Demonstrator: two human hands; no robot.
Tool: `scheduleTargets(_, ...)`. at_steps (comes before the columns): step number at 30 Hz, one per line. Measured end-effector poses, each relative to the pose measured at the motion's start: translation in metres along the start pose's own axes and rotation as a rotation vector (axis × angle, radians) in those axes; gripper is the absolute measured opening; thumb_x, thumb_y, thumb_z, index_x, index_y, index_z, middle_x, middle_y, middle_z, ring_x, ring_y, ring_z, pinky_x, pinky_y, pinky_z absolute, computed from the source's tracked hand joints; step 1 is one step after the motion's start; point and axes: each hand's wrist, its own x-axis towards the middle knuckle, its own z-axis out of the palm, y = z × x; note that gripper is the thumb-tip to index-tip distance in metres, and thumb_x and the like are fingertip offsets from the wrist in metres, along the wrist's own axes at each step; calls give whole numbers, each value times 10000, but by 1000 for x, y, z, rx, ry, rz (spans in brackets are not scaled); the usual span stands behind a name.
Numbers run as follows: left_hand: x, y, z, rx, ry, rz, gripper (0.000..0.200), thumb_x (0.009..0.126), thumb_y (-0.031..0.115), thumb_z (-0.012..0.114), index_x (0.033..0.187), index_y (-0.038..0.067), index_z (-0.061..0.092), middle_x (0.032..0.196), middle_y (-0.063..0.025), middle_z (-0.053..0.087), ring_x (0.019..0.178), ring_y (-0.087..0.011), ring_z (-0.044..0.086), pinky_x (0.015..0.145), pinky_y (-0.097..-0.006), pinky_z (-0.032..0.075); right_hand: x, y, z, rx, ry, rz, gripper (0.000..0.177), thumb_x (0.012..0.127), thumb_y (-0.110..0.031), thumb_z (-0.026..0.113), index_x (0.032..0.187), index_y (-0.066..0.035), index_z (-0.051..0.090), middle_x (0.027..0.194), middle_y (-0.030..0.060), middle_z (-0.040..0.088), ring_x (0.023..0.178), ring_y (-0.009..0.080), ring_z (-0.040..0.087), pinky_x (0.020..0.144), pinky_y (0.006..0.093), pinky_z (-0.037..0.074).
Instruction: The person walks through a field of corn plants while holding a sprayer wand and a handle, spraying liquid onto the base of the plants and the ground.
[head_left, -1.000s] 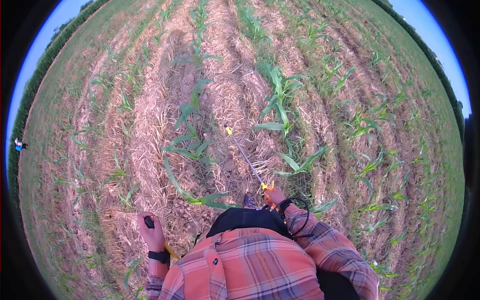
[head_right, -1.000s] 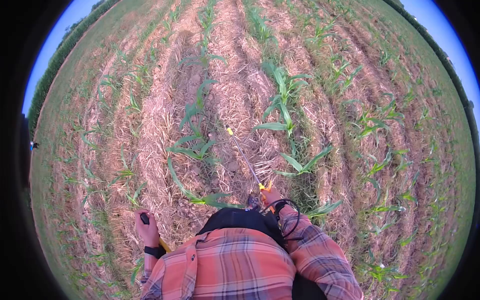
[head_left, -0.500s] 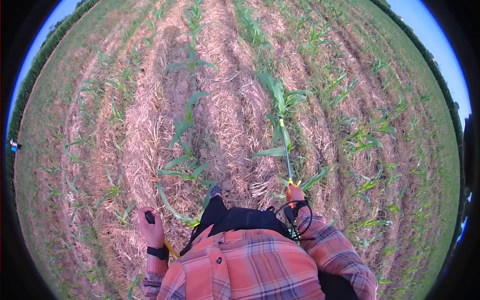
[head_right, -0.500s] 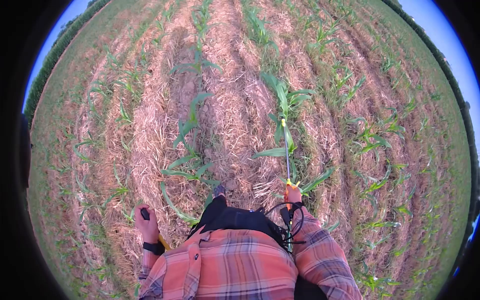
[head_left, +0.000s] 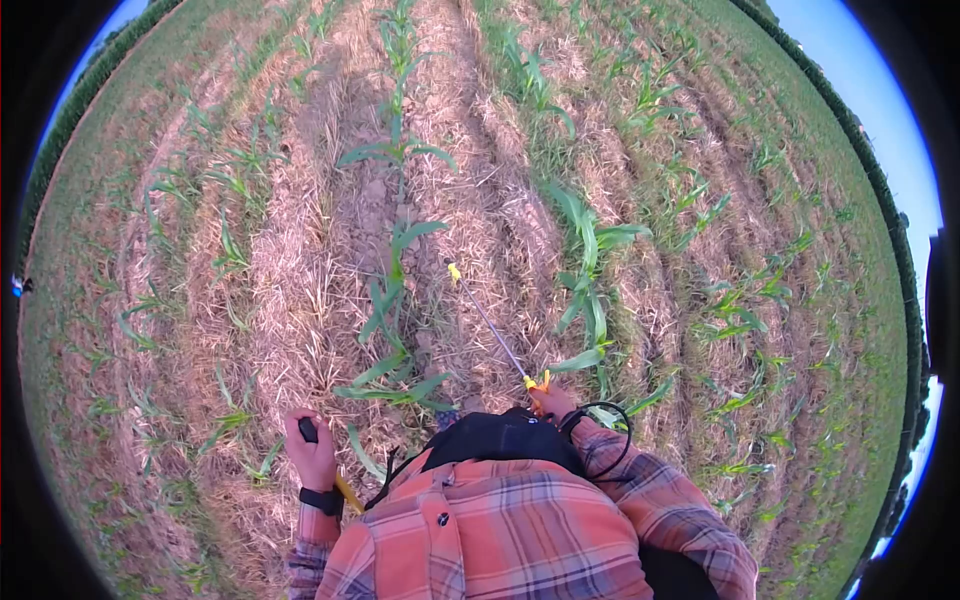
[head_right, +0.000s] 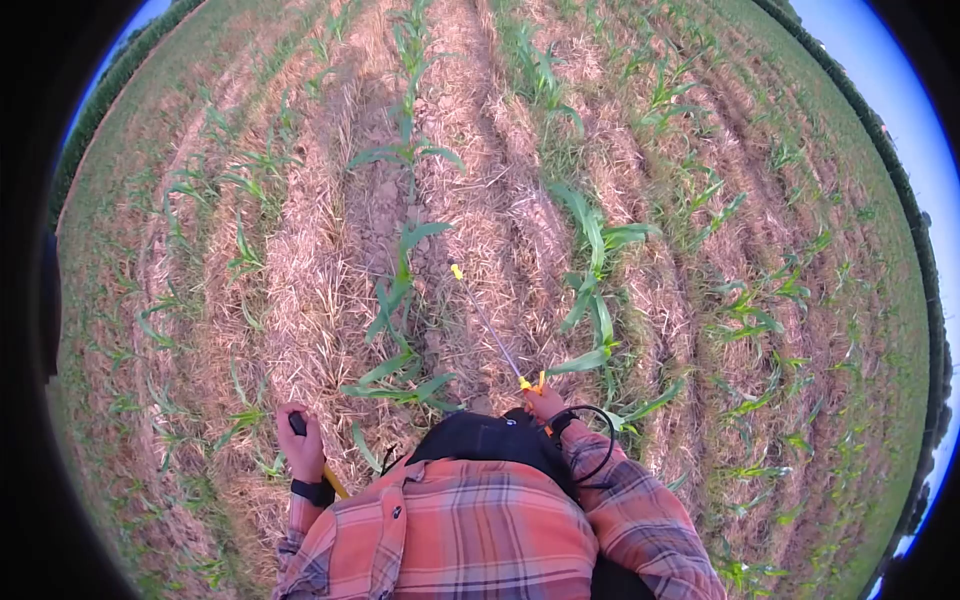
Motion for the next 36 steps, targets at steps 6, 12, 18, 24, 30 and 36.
scheduleTargets(6, 38, 2, 10, -40, -19, -108, 159, 706, -27, 485, 834, 49, 430, 602, 29, 363, 529, -51, 346, 488, -186, 305, 13, -55, 22, 8, -324, -57, 258, 772, -307, 518, 784, -53, 473, 579, 8, 501, 445, 67, 442, 399, 195, 356)
scheduleTargets(12, 73, -5, 30, -39, 26, 16, 178, 701, -43, 472, 828, 67, 412, 602, 34, 320, 460, -33, 301, 396, -179, 243, 64, -88, 33, -100, -477, -224, 248, 768, -293, 533, 792, -54, 474, 607, -5, 491, 505, 58, 437, 449, 190, 343)
scheduleTargets(18, 120, 12, 70, 60, 69, 60, 178, 695, -43, 452, 837, 62, 430, 592, 35, 333, 456, -33, 313, 393, -179, 252, 110, -137, -6, 7, -351, -182, 283, 758, -305, 543, 814, -32, 493, 611, 20, 513, 523, 83, 480, 452, 197, 358)
scheduleTargets(24, 172, 54, 137, 142, 10, 87, 177, 700, -44, 474, 839, 62, 442, 632, 33, 350, 536, -39, 306, 478, -170, 268, 163, -154, -71, 188, -167, -90, 275, 771, -305, 508, 767, -31, 486, 556, 44, 522, 387, 104, 456, 335, 239, 354)
scheduleTargets(30, 208, 86, 193, 213, -7, 243, 168, 705, -36, 469, 835, 64, 436, 635, 29, 359, 540, -48, 327, 481, -180, 282, 179, -182, -139, 508, 20, 9, 241, 782, -260, 505, 847, -35, 450, 574, 66, 509, 366, 101, 414, 321, 204, 309)
scheduleTargets(36, 237, 98, 211, 127, -34, 19, 144, 689, -14, 491, 810, 48, 442, 609, 24, 355, 542, -60, 327, 486, -200, 287, 213, -176, -185, 652, 178, 4, 216, 781, -281, 480, 825, -83, 409, 578, 63, 469, 370, 112, 396, 337, 250, 324)
